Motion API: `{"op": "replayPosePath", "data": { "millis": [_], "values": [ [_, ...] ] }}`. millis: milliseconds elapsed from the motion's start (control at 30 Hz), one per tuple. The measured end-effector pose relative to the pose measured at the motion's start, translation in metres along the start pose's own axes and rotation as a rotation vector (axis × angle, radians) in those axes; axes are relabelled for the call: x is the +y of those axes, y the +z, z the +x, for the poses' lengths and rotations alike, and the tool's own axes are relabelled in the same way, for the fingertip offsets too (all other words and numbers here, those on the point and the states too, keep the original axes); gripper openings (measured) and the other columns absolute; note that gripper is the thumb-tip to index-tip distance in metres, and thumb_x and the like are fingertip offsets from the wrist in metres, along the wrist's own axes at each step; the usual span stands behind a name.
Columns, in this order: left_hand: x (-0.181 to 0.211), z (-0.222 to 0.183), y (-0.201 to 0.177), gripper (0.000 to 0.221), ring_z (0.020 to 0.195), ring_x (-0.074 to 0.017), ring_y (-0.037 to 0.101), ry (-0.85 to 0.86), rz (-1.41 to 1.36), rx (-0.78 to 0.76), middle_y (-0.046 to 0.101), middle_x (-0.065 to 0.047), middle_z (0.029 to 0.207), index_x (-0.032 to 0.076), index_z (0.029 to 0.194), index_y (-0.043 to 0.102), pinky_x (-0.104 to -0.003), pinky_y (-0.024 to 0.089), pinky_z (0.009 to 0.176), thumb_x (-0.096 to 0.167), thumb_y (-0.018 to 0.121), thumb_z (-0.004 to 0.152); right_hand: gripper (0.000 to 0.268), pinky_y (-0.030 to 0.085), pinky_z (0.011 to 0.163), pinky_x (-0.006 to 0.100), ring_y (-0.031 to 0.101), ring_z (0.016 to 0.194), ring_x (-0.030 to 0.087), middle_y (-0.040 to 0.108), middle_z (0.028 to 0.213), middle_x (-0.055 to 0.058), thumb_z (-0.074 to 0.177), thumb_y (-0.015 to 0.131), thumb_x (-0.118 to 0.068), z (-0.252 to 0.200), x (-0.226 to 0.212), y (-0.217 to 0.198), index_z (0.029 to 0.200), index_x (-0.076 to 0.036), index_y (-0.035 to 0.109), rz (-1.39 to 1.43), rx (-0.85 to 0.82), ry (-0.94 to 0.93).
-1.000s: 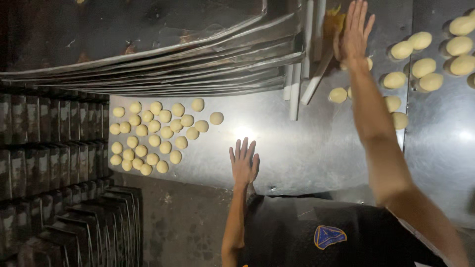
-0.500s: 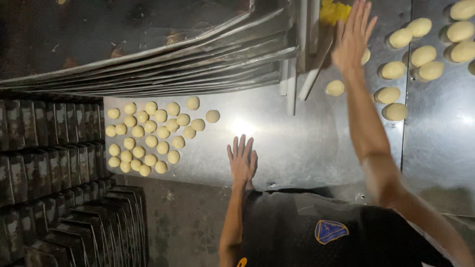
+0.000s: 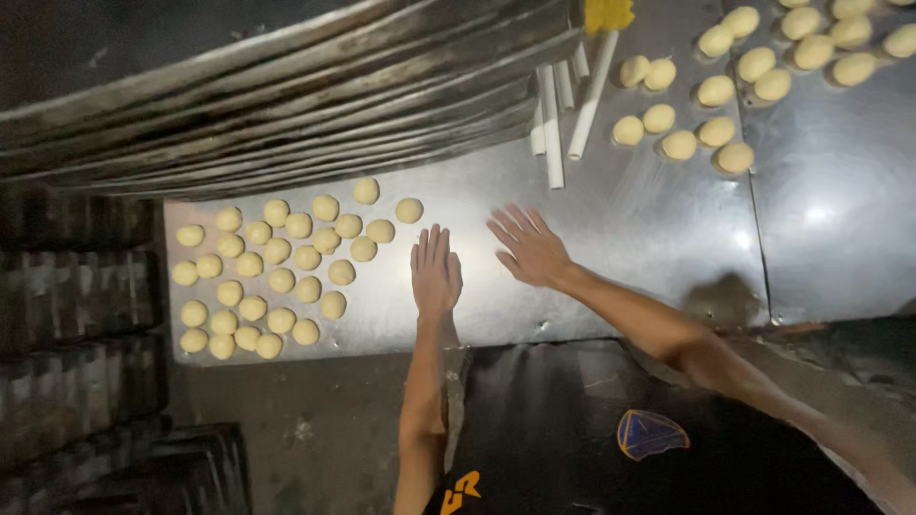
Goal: The person takes dough rounds from a table, flattens them by hand, and rolls them into flat circles using a small rolling pin. They then place the flattened dough onto a stacked baking tray.
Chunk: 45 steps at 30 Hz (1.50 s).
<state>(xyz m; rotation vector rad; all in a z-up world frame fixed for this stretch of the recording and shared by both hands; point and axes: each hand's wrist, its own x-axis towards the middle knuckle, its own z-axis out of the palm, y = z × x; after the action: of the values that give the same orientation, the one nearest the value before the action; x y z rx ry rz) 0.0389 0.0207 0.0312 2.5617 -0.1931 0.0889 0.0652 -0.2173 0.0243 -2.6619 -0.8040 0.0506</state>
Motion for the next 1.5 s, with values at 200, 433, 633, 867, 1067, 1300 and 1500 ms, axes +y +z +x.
{"op": "replayPosePath", "data": {
  "millis": [200, 433, 633, 867, 1067, 1300, 1500],
  "values": [
    [-0.016, -0.006, -0.002, 0.048, 0.151, -0.0389, 0.031, 0.068, -0.021, 0.028, 0.044, -0.018, 0.159, 0.002, 0.147, 0.052, -0.053, 0.021, 0.124, 0.020, 0.048, 0.103, 0.025, 0.044, 0.109, 0.041, 0.057, 0.123, 0.026, 0.066, 0.131, 0.008, 0.114, 0.055, -0.037, 0.054, 0.018, 0.038, 0.119, -0.017, 0.069, 0.098, -0.170, 0.168],
    [-0.029, -0.022, -0.003, 0.044, 0.151, -0.0382, 0.034, 0.103, -0.107, 0.059, 0.047, -0.015, 0.158, 0.005, 0.142, 0.057, -0.053, 0.022, 0.125, 0.020, 0.051, 0.102, 0.038, 0.043, 0.088, 0.055, 0.054, 0.100, 0.049, 0.059, 0.110, 0.030, 0.090, 0.071, -0.015, 0.031, 0.092, 0.019, 0.118, 0.008, 0.060, 0.033, 0.665, 0.507],
    [-0.039, -0.026, -0.007, 0.047, 0.151, -0.0370, 0.033, 0.190, -0.117, -0.019, 0.048, -0.014, 0.156, 0.006, 0.142, 0.056, -0.056, 0.019, 0.126, 0.024, 0.056, 0.098, 0.045, 0.045, 0.089, 0.056, 0.053, 0.102, 0.049, 0.057, 0.110, 0.032, 0.093, 0.069, -0.023, -0.089, -0.001, 0.062, 0.121, 0.011, 0.059, -0.032, 0.545, 0.708],
    [0.002, -0.062, 0.026, 0.061, 0.155, -0.0357, 0.026, 0.613, -0.214, -0.244, 0.039, -0.015, 0.162, 0.006, 0.150, 0.046, -0.060, 0.015, 0.126, 0.026, 0.060, 0.094, 0.063, 0.045, 0.089, 0.054, 0.052, 0.101, 0.043, 0.055, 0.115, 0.027, 0.082, 0.065, -0.014, -0.164, -0.087, 0.035, 0.138, 0.012, 0.054, -0.216, 0.349, 0.664],
    [0.035, -0.065, 0.044, 0.057, 0.137, -0.0306, 0.050, 0.652, -0.065, -0.245, 0.058, -0.012, 0.141, 0.008, 0.145, 0.052, -0.059, 0.031, 0.122, 0.024, 0.063, 0.091, 0.047, 0.044, 0.107, 0.051, 0.053, 0.124, 0.039, 0.058, 0.133, 0.019, 0.087, 0.059, -0.007, -0.121, -0.104, 0.042, 0.134, -0.003, 0.058, -0.093, 0.300, 0.400],
    [-0.047, -0.046, -0.007, 0.040, 0.107, -0.0335, 0.055, 0.556, 0.032, -0.066, 0.062, -0.011, 0.113, 0.020, 0.129, 0.060, -0.049, 0.045, 0.093, 0.038, 0.065, 0.094, 0.057, 0.036, 0.114, 0.054, 0.048, 0.135, 0.040, 0.052, 0.146, 0.021, 0.101, 0.058, -0.031, -0.100, -0.095, 0.013, 0.146, 0.003, 0.050, -0.015, 0.212, 0.333],
    [-0.034, -0.054, -0.024, 0.037, 0.096, -0.0330, 0.051, 0.126, 0.129, -0.021, 0.057, -0.011, 0.103, 0.009, 0.130, 0.059, -0.049, 0.039, 0.086, 0.031, 0.063, 0.100, 0.070, 0.011, 0.113, 0.070, 0.016, 0.150, 0.050, 0.023, 0.165, 0.024, 0.104, 0.038, -0.049, -0.018, -0.034, 0.022, 0.157, -0.004, 0.033, -0.106, -0.044, 0.581]
  ]
}}
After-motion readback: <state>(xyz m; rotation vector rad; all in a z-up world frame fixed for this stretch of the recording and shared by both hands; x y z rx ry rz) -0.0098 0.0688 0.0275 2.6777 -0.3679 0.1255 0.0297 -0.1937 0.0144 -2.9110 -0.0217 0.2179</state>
